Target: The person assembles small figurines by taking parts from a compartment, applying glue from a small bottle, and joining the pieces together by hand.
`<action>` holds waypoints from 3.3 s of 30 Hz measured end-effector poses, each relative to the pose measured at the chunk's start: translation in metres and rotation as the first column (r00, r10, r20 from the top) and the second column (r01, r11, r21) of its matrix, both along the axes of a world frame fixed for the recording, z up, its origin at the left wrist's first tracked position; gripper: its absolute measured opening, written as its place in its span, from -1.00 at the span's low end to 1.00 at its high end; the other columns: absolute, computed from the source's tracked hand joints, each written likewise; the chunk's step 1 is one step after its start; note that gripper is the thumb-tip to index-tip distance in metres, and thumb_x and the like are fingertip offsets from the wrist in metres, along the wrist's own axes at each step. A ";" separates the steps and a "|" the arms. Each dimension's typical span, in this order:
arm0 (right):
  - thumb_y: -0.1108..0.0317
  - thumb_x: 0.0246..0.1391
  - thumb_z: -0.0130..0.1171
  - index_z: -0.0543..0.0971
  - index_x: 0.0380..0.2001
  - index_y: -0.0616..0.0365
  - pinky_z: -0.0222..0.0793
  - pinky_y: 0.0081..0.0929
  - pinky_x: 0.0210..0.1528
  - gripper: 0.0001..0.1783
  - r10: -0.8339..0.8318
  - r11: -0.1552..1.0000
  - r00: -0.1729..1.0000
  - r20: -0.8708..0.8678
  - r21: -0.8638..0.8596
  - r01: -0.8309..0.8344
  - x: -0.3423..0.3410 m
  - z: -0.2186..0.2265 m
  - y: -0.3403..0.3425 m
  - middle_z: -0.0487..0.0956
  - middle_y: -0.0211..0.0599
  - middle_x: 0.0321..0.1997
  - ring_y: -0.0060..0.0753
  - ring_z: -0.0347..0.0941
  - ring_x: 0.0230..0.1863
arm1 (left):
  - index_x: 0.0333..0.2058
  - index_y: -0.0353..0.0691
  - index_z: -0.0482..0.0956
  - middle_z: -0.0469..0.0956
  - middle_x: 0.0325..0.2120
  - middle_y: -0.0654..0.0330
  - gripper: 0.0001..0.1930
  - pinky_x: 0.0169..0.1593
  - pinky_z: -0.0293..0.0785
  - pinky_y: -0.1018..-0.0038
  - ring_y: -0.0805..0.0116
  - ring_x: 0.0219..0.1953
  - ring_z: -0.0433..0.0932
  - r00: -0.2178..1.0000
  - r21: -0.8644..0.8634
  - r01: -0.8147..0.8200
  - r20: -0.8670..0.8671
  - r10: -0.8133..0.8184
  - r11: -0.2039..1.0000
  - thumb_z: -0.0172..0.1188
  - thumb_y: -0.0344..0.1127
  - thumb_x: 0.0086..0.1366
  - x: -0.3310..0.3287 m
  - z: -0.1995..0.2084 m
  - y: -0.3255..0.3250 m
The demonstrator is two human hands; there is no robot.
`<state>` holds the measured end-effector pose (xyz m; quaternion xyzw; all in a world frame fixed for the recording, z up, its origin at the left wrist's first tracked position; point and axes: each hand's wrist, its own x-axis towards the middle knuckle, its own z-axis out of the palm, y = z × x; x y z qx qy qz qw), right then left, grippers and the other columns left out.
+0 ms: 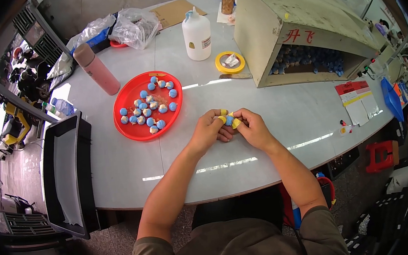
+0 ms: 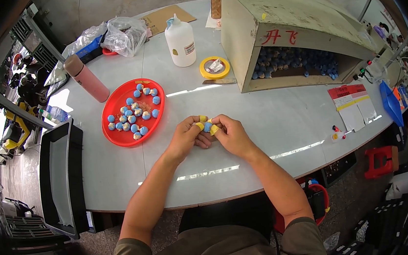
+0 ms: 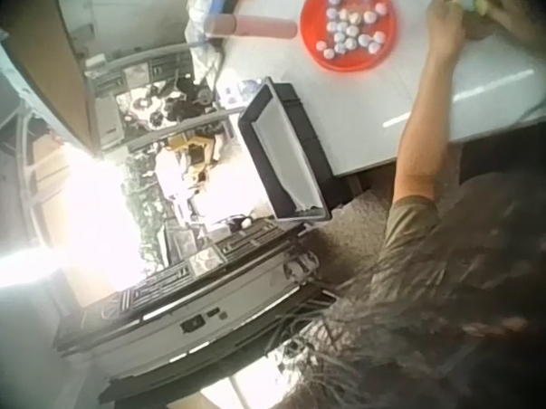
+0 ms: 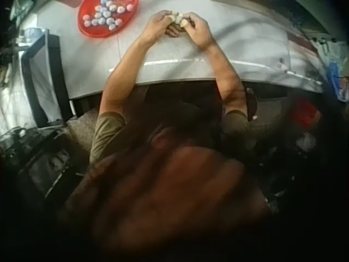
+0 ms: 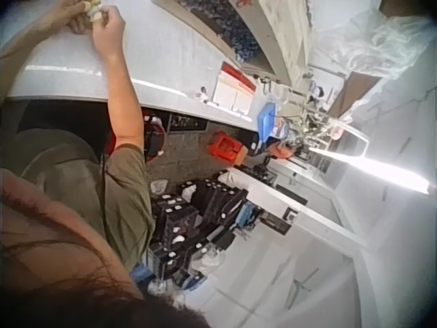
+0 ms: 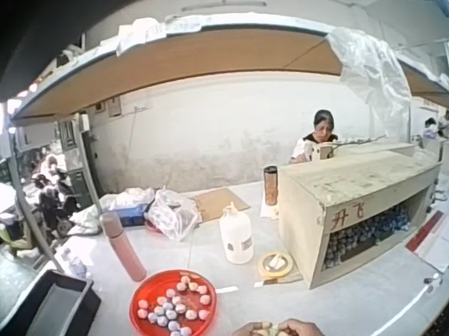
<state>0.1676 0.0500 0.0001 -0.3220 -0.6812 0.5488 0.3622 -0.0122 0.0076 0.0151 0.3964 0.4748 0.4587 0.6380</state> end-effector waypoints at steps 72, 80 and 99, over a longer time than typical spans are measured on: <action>0.39 -0.05 0.28 0.22 0.16 0.31 0.04 0.00 0.30 -0.29 -0.971 -0.012 0.159 -0.177 0.703 0.711 0.196 -0.009 -0.031 0.24 0.07 0.21 0.15 0.14 0.27 | -0.07 -0.38 0.37 0.58 -0.25 0.04 -0.75 -0.19 0.56 0.55 0.36 -0.27 0.60 0.985 -0.088 -0.085 0.143 0.097 0.992 0.04 -0.46 0.28 0.022 0.012 -0.012; 0.31 -0.06 0.30 0.43 -0.06 0.23 0.04 -0.01 0.29 -0.52 -0.888 0.147 -0.199 0.414 0.667 0.731 0.291 -0.014 0.003 0.41 -0.06 0.08 0.02 0.18 0.24 | -0.10 -0.34 0.43 0.59 -0.26 0.09 -0.79 -0.23 0.56 0.58 0.39 -0.31 0.60 0.996 -0.129 -0.002 0.091 0.014 0.992 0.06 -0.45 0.30 0.012 -0.003 -0.013; 0.45 -0.03 0.22 0.52 -0.20 0.26 0.47 -0.41 -0.37 -0.73 -0.281 0.816 0.960 0.002 0.527 0.237 0.044 0.019 -0.046 0.62 -0.08 -0.32 -0.19 0.58 -0.42 | 0.02 -0.48 0.45 0.60 -0.18 0.10 -0.63 -0.27 0.50 0.66 0.43 -0.23 0.62 0.986 -0.107 0.155 0.083 -0.146 0.982 0.18 -0.40 0.30 0.013 -0.003 -0.010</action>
